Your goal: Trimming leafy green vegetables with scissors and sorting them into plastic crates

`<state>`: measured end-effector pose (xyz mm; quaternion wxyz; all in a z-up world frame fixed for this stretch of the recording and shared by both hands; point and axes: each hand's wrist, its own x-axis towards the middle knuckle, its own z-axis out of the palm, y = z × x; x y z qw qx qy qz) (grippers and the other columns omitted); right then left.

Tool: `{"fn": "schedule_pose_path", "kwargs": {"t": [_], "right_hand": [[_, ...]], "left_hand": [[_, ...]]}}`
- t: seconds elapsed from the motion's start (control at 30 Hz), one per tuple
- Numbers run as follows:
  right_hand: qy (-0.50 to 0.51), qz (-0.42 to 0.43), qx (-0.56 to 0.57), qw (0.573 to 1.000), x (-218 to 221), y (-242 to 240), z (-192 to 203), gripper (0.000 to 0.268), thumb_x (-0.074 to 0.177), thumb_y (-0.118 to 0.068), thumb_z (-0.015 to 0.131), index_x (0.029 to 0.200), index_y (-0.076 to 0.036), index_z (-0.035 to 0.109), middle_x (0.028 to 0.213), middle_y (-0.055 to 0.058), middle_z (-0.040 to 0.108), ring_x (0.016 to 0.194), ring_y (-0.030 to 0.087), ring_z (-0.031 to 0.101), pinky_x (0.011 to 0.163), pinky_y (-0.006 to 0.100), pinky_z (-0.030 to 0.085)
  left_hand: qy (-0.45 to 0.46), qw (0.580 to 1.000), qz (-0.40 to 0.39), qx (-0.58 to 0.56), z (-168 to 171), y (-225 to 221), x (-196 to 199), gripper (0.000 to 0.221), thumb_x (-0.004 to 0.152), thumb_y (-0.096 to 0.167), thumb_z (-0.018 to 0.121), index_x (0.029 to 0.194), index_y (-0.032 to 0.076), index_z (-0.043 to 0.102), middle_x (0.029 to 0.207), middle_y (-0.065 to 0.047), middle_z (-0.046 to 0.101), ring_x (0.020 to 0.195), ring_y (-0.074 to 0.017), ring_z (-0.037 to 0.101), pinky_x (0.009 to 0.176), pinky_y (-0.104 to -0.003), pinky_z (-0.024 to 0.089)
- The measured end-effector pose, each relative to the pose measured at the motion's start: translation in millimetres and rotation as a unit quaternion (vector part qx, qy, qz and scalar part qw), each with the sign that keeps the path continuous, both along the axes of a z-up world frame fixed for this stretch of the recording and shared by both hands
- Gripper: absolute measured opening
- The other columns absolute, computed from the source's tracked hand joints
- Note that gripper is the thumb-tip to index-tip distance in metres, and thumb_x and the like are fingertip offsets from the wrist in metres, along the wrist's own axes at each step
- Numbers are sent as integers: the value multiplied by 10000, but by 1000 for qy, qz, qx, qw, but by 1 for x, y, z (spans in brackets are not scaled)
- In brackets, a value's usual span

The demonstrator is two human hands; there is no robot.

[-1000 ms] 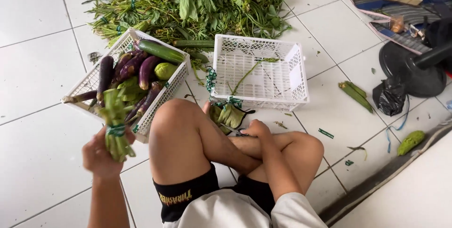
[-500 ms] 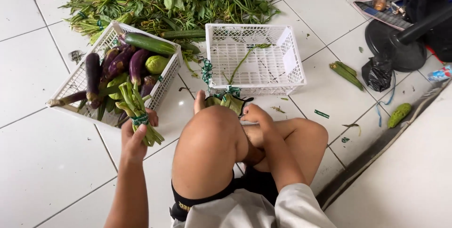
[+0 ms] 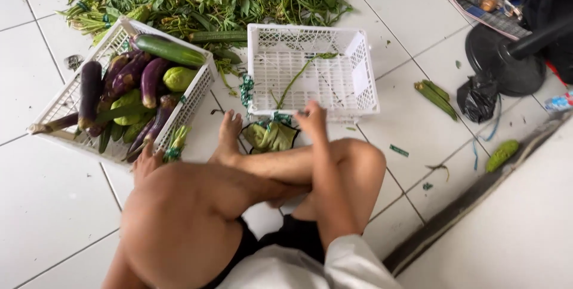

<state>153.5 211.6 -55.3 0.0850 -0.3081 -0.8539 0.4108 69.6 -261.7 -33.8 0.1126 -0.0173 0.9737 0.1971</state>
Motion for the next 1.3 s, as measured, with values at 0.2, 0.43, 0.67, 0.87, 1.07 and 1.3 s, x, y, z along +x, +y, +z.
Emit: {"fn": "schedule_pose_path", "kwargs": {"t": [0.2, 0.43, 0.67, 0.87, 1.07, 1.3], "right_hand": [[237, 125, 65, 961, -19, -18, -24, 369, 736, -49, 799, 624, -48, 448, 941, 189, 746, 936, 424, 674, 848, 465, 512], [64, 138, -108, 982, -28, -19, 18, 394, 804, -247, 795, 640, -68, 484, 848, 150, 722, 819, 443, 704, 673, 495, 531], [-40, 231, -236, 943, -35, -12, 36, 322, 847, -218, 746, 1060, 23, 729, 849, 82, 745, 557, 118, 526, 542, 271, 470], [-37, 86, -436, 895, -28, 3, 79, 426, 901, -282, 740, 1162, 49, 678, 844, 68, 565, 644, 149, 595, 601, 273, 624], [84, -23, -358, 930, -33, 9, 42, 341, 869, -334, 778, 1014, -26, 768, 845, 79, 753, 672, 135, 634, 558, 252, 521], [251, 40, -658, 709, -40, -20, 56, 223, 972, -224, 534, 790, -99, 500, 1227, 270, 690, 978, 288, 696, 765, 340, 580]], "left_hand": [[-68, 993, 83, -42, -23, -48, 11, 612, 931, 515, 647, 1255, 7, 761, 1334, -169, 593, 1197, -373, 557, 935, -544, 478], [-140, 976, 147, -82, -24, -111, 54, 637, 978, 567, 604, 1166, -1, 822, 1085, -220, 728, 992, -366, 667, 807, -485, 525], [-151, 971, 163, -92, -42, -68, 1, 716, 1024, 621, 570, 1078, -20, 884, 836, -289, 857, 788, -375, 777, 680, -435, 575], [-131, 980, 149, -30, 42, -7, -15, 862, 1014, 549, 570, 790, -263, 754, 780, -416, 734, 753, -482, 683, 713, -530, 550], [153, 960, 83, 221, 90, -5, -21, 235, 1145, 121, 708, 1193, -94, 626, 843, -188, 590, 623, -253, 493, 471, -384, 371], [153, 901, 36, 405, 160, -53, -28, 360, 1246, 194, 393, 1369, -83, 589, 1076, -201, 596, 932, -266, 530, 787, -359, 402]]}}
